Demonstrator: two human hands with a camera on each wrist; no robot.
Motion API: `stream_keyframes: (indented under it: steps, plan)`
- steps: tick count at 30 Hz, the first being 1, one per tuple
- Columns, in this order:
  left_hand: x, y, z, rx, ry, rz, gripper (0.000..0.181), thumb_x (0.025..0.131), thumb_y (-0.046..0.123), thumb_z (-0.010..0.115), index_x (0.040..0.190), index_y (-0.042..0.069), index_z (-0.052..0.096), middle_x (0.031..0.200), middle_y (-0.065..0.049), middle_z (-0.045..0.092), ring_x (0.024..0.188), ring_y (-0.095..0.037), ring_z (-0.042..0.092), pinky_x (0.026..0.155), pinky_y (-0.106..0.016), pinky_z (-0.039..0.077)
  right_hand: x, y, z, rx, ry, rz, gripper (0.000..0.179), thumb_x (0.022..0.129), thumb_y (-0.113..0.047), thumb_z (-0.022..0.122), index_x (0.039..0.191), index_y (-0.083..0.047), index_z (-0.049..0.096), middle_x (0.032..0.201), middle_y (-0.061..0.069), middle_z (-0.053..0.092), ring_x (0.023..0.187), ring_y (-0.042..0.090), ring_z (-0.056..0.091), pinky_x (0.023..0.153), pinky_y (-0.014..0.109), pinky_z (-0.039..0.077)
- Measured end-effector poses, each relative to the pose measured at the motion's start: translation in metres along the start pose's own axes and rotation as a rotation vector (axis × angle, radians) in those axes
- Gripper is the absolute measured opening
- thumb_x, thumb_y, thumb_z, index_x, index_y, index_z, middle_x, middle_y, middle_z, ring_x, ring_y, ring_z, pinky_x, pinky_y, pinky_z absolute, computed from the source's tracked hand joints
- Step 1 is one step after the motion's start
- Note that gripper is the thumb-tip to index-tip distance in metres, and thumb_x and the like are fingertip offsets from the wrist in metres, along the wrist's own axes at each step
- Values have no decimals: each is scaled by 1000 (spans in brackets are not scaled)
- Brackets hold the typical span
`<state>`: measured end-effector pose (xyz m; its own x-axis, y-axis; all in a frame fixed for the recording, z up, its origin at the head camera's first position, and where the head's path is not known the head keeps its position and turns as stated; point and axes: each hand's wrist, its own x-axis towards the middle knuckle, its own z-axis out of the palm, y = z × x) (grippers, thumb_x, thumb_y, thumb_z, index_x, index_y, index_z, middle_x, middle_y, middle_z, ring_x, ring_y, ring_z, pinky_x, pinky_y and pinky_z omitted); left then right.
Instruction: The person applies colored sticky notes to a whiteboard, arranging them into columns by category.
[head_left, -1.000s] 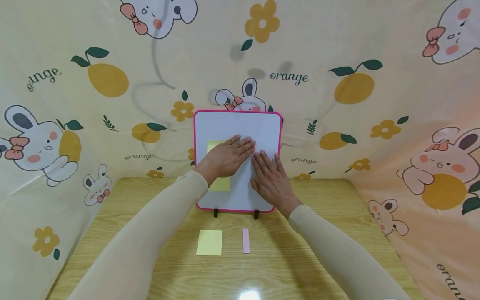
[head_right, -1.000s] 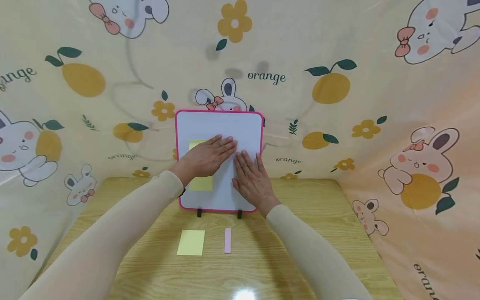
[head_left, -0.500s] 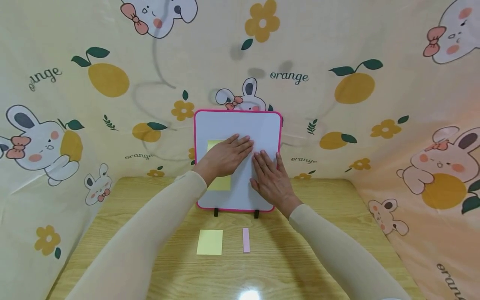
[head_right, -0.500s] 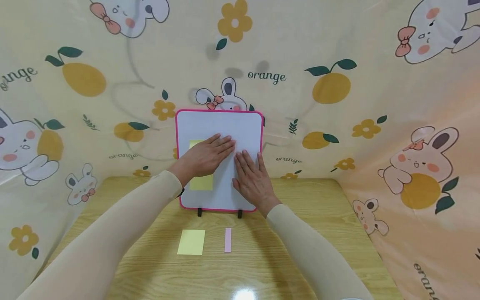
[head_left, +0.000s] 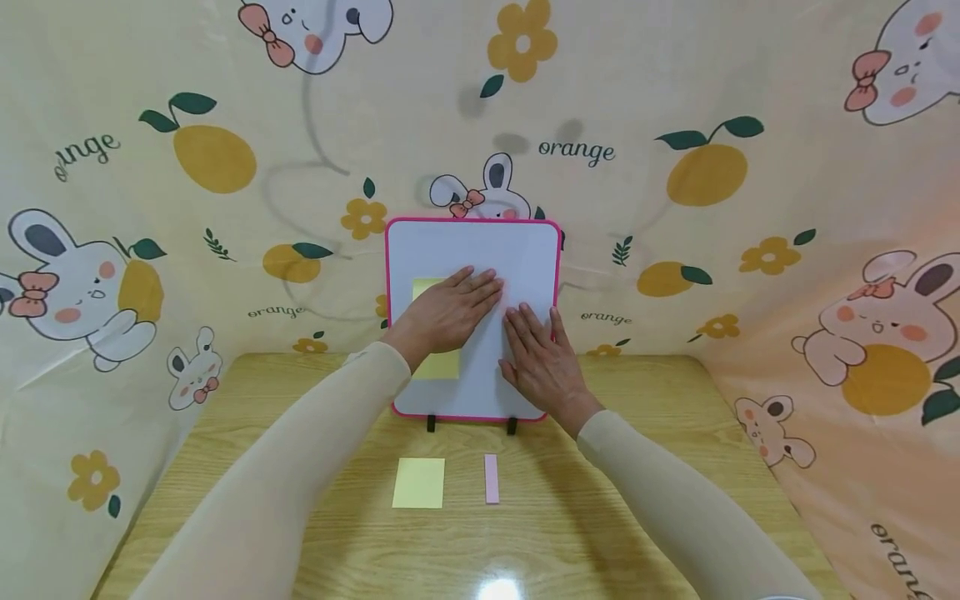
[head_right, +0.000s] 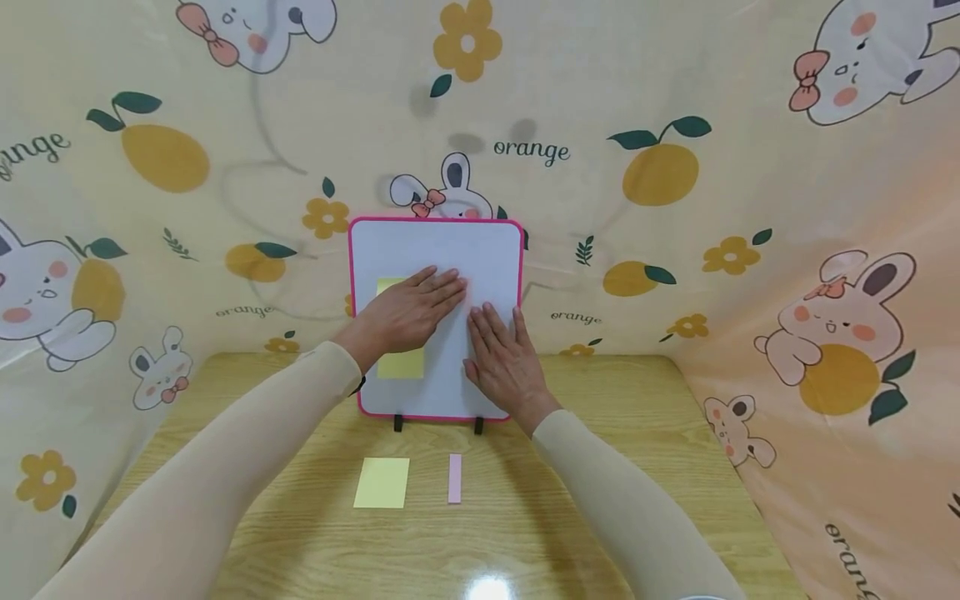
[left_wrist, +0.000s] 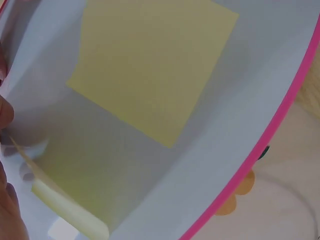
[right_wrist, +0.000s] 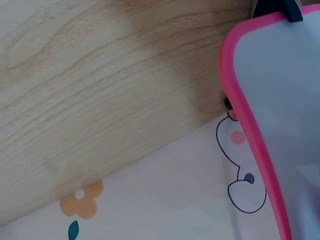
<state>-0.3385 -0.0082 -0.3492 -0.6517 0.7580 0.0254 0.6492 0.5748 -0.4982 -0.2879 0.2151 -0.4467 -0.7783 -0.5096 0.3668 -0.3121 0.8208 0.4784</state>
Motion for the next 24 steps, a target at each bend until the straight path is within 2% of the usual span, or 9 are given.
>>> stream_keyframes:
  steps: [5, 13, 20, 24]
  plan:
    - [-3, 3, 4, -47, 15, 10, 61, 113, 30, 35, 170, 13, 20, 178, -2, 15, 165, -22, 9, 136, -43, 4, -1, -2, 1, 15, -16, 2, 78, 109, -52, 42, 168, -6, 23, 176, 7, 17, 166, 27, 1, 134, 60, 4]
    - [-5, 7, 9, -40, 29, 0, 61, 113, 30, 35, 170, 14, 19, 178, -1, 15, 165, -21, 9, 136, -42, 4, -4, -5, 2, 36, 5, 9, 76, 109, -50, 44, 168, -6, 24, 176, 7, 19, 166, 26, 3, 134, 60, 6]
    - [-6, 10, 10, -43, 18, -2, 62, 113, 31, 37, 170, 14, 19, 178, -2, 15, 166, -21, 8, 136, -42, 3, -11, -11, 3, 65, 2, 7, 72, 108, -46, 48, 165, -4, 32, 174, 9, 28, 165, 29, 15, 133, 60, 11]
    - [-9, 13, 11, -80, 32, -13, 62, 113, 31, 41, 169, 13, 23, 177, -2, 20, 165, -22, 10, 136, -42, 3, -18, -17, 4, 90, 11, 22, 68, 108, -44, 51, 162, -5, 40, 170, 11, 38, 161, 30, 28, 133, 59, 15]
